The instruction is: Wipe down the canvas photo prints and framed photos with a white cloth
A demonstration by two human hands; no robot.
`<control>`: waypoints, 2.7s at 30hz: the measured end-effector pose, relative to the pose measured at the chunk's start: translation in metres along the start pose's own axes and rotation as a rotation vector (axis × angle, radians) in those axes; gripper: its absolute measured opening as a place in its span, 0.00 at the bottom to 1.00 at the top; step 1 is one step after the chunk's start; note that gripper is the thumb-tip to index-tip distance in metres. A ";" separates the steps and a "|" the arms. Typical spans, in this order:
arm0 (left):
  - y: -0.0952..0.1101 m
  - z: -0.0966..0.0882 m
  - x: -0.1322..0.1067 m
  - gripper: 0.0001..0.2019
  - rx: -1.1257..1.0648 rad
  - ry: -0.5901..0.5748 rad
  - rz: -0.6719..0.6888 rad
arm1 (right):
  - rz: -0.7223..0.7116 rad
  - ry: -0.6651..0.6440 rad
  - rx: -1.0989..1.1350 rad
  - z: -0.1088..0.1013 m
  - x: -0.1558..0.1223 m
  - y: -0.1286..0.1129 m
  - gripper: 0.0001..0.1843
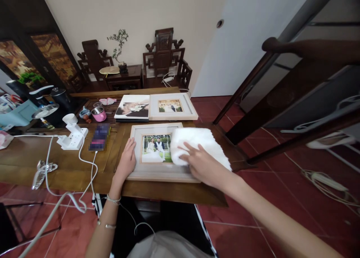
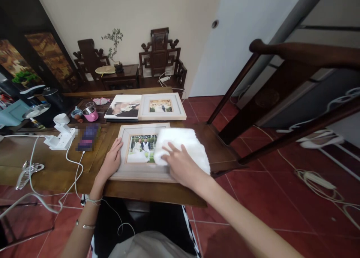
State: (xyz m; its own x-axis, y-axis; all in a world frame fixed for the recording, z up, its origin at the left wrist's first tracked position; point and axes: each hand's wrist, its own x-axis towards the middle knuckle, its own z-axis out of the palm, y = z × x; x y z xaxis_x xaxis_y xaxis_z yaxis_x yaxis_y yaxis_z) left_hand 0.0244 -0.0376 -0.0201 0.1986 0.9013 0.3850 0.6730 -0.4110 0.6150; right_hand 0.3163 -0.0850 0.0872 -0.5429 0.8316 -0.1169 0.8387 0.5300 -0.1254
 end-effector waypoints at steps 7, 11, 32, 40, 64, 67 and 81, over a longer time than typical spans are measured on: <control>-0.003 0.002 -0.001 0.21 0.007 0.014 0.023 | -0.039 -0.240 0.148 -0.022 -0.052 -0.040 0.32; -0.002 0.001 -0.001 0.22 0.001 0.001 0.026 | -0.050 -0.138 0.090 -0.008 -0.029 -0.029 0.30; -0.002 0.001 -0.001 0.22 -0.029 0.003 0.010 | -0.141 -0.030 -0.033 -0.002 0.015 -0.032 0.26; -0.001 0.001 -0.001 0.22 -0.024 -0.016 0.001 | -0.125 0.038 0.101 0.009 0.015 -0.048 0.29; 0.003 0.000 -0.001 0.22 -0.039 -0.019 -0.025 | -0.220 -0.181 0.117 -0.003 0.010 -0.061 0.28; 0.004 0.000 -0.001 0.22 -0.032 -0.017 -0.020 | -0.215 -0.115 0.073 0.008 0.030 -0.055 0.30; 0.002 0.001 -0.002 0.22 -0.053 -0.020 -0.003 | -0.127 0.042 -0.053 0.027 0.111 -0.035 0.28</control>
State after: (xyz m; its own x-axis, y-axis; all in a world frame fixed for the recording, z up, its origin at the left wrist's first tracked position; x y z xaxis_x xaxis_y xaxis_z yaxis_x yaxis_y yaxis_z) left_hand 0.0257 -0.0397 -0.0201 0.2114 0.9050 0.3692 0.6347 -0.4144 0.6523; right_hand 0.2261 -0.0158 0.0518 -0.6438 0.7626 -0.0623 0.7648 0.6388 -0.0841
